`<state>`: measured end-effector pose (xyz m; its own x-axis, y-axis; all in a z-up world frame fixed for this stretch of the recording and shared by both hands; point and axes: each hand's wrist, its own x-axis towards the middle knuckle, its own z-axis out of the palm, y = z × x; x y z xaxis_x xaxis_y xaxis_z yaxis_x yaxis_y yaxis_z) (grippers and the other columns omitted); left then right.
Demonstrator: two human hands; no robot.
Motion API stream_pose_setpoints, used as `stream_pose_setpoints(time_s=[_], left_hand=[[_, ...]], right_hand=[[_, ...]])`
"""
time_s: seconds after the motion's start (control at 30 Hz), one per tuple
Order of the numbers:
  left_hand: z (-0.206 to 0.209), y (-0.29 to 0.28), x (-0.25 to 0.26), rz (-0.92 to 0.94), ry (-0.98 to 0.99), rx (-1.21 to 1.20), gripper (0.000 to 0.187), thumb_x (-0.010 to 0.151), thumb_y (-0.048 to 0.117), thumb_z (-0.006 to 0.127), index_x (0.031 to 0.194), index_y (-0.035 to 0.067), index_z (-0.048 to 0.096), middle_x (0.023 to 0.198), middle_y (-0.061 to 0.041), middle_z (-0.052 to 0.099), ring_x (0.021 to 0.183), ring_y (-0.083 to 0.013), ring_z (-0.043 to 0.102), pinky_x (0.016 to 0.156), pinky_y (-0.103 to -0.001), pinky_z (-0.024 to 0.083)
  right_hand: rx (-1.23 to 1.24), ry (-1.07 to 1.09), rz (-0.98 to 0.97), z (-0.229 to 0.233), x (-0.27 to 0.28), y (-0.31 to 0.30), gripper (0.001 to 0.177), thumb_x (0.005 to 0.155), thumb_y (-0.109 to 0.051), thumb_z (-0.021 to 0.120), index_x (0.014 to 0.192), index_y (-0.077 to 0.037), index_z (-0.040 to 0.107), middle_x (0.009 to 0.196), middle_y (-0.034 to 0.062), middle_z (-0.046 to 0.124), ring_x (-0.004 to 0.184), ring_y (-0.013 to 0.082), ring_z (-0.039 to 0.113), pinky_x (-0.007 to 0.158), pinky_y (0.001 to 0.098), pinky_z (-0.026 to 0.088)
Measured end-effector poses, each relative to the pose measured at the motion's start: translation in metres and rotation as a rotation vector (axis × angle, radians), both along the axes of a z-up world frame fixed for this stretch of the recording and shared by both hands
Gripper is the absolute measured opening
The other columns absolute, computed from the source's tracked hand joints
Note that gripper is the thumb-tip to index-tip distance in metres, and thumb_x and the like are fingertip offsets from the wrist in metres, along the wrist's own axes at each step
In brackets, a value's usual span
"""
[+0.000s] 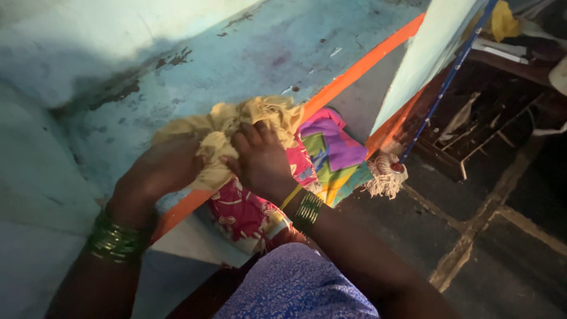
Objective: The person dips a cloth into a bucket of water, wrings it out, and wipes a blue-painted ledge. Then the person wipes the cover of a book with the same cloth.
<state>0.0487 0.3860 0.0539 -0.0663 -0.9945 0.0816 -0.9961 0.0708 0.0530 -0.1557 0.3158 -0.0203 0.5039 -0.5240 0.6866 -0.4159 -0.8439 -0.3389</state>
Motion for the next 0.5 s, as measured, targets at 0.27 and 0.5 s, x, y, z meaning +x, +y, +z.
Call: stream_pose_setpoints(time_s=[0.27, 0.5], left_hand=[[-0.009, 0.032, 0.02, 0.014, -0.23, -0.256, 0.017, 0.091, 0.025, 0.062, 0.092, 0.009, 0.068, 0.092, -0.013, 0.068, 0.09, -0.0335, 0.067, 0.08, -0.046, 0.054], [0.011, 0.062, 0.007, -0.054, 0.029, -0.351, 0.012, 0.087, 0.019, 0.063, 0.095, 0.011, 0.067, 0.094, -0.012, 0.068, 0.09, -0.0331, 0.067, 0.078, -0.047, 0.054]], right_hand=[[-0.013, 0.073, 0.175, 0.023, 0.023, 0.015, 0.047, 0.091, -0.038, 0.071, 0.125, -0.007, 0.062, 0.115, 0.0128, 0.063, 0.104, 0.0343, 0.058, 0.096, 0.0455, 0.048], [-0.054, 0.085, 0.227, 0.022, 0.031, 0.005, 0.044, 0.089, -0.041, 0.071, 0.119, -0.009, 0.065, 0.11, 0.0106, 0.068, 0.104, 0.0327, 0.063, 0.09, 0.0454, 0.051]])
